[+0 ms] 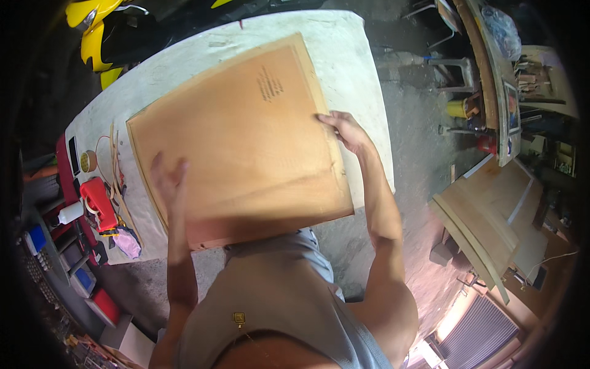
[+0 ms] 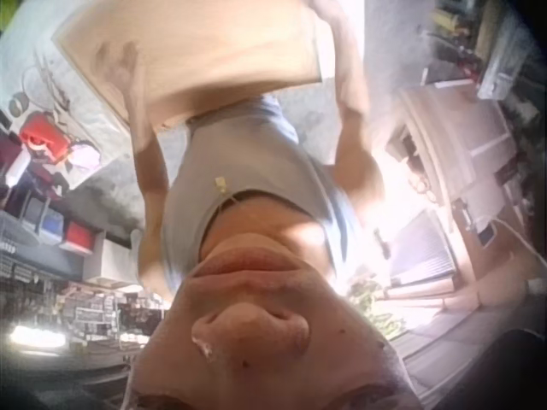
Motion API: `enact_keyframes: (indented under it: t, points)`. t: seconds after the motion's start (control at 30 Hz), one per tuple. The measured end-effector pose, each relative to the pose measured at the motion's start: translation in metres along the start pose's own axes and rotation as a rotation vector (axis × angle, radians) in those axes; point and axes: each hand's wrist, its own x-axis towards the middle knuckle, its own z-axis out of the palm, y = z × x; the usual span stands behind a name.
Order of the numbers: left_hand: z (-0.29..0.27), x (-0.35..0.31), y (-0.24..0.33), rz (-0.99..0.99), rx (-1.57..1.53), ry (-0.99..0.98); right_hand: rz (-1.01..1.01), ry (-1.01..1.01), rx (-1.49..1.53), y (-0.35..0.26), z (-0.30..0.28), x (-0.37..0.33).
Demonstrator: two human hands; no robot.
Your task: The person ties a red string to the back of a framed artwork using pliers, then removes a wooden strip from the frame's edge. Finally, they flip the artwork to reveal a colorful painting.
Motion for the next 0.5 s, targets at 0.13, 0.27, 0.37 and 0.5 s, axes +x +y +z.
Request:
enact_keyframes:
  t: [0.13,0.27,0.37,0.5]
  points:
    - [0.039,0.046,0.19,0.526,0.091,-0.483,-0.066,-0.313,0.236,-0.042,-0.004,-0.035]
    - [0.076,0.082,0.279,1.105,0.173,-0.582,-0.214,-0.73,0.413,-0.067,-0.005,-0.052]
    - [0.073,0.097,0.312,1.124,0.289,-0.759,-0.271,-0.816,0.413,-0.071,-0.006,-0.058]
    - [0.037,0.107,0.349,1.137,0.431,-0.788,-0.416,-0.879,0.333,-0.079,0.0,-0.068]
